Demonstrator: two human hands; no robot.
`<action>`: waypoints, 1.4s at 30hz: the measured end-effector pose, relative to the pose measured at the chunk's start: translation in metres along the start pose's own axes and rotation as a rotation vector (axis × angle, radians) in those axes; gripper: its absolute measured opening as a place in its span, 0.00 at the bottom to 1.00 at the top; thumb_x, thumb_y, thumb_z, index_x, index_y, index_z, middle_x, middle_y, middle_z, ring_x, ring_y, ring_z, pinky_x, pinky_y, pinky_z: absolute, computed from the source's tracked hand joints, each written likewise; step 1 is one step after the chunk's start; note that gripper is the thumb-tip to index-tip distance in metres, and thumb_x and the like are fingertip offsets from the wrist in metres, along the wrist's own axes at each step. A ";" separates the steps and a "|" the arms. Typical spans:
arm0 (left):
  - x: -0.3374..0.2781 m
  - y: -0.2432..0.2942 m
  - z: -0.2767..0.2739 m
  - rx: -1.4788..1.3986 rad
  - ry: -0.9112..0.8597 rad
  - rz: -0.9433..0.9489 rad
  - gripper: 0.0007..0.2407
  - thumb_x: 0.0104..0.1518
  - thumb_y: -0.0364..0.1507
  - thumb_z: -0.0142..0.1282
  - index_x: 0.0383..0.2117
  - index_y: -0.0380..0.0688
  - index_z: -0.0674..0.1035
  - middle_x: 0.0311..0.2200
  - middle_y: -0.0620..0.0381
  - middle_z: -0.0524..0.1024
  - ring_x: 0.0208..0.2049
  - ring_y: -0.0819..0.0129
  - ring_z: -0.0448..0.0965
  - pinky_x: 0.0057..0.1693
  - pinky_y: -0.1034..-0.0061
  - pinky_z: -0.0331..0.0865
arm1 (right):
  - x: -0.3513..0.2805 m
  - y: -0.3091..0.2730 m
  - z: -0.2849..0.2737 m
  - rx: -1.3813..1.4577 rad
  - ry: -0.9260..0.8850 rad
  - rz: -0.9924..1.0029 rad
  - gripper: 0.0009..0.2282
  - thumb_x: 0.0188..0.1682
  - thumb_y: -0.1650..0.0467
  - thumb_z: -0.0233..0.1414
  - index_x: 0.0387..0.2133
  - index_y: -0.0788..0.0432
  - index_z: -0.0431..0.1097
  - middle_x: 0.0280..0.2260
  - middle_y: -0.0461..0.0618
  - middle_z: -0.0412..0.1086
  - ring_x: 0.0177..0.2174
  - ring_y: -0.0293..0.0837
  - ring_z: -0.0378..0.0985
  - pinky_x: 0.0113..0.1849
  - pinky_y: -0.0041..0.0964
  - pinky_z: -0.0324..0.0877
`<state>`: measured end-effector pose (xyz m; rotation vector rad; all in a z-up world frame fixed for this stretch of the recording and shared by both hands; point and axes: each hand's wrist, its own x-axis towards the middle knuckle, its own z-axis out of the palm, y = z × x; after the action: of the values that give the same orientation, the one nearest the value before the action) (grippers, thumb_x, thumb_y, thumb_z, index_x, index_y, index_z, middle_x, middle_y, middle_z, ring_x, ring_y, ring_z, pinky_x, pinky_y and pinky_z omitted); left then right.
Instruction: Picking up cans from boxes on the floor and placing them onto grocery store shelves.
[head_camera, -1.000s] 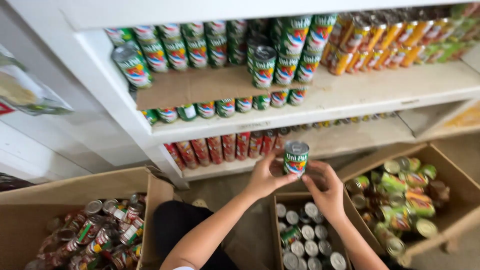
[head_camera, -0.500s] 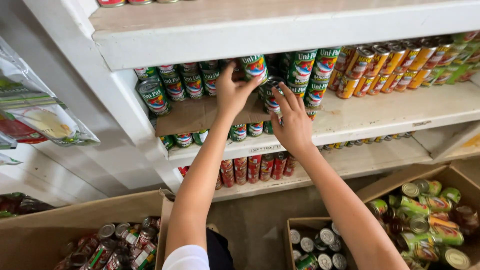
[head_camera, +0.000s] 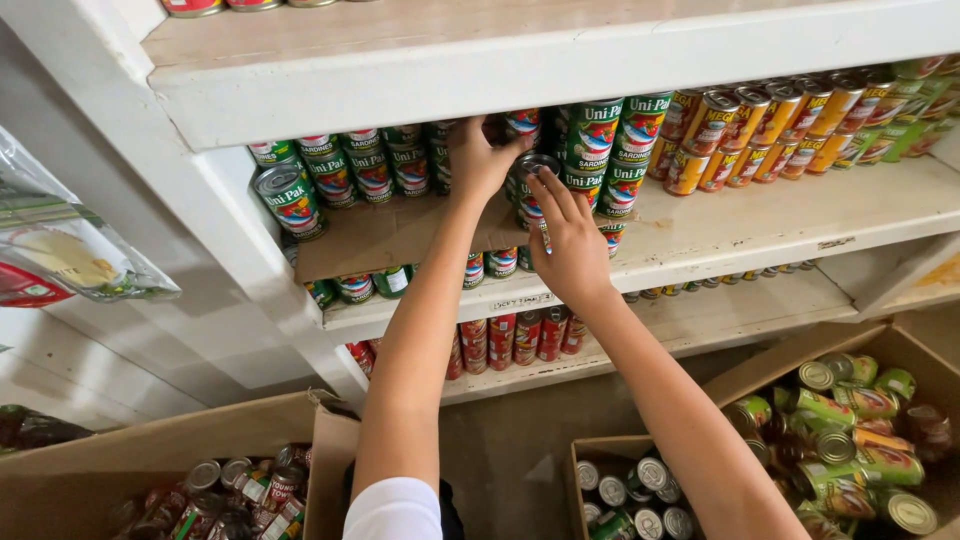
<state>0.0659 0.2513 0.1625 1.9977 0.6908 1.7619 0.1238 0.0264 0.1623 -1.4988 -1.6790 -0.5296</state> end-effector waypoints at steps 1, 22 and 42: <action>0.001 0.000 0.000 0.002 0.000 -0.001 0.22 0.40 0.33 0.77 0.39 0.37 0.80 0.31 0.50 0.83 0.32 0.58 0.84 0.43 0.67 0.76 | 0.000 -0.001 -0.001 0.003 0.000 0.000 0.29 0.46 0.77 0.54 0.64 0.57 0.60 0.64 0.53 0.61 0.53 0.58 0.70 0.47 0.47 0.75; -0.015 0.000 -0.009 0.030 -0.037 0.005 0.28 0.46 0.37 0.75 0.53 0.41 0.76 0.40 0.43 0.82 0.40 0.54 0.84 0.48 0.64 0.77 | -0.004 0.000 -0.004 0.010 -0.034 -0.020 0.34 0.44 0.78 0.54 0.68 0.56 0.55 0.68 0.53 0.56 0.53 0.59 0.68 0.48 0.48 0.74; -0.015 -0.018 -0.011 0.053 -0.100 -0.027 0.25 0.48 0.37 0.74 0.49 0.37 0.79 0.46 0.44 0.82 0.48 0.55 0.84 0.52 0.65 0.76 | -0.006 0.002 0.000 -0.011 -0.060 -0.016 0.36 0.42 0.78 0.54 0.69 0.59 0.53 0.69 0.53 0.53 0.52 0.59 0.67 0.46 0.46 0.74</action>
<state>0.0519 0.2562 0.1415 2.0855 0.7352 1.6328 0.1259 0.0225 0.1569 -1.5241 -1.7377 -0.5077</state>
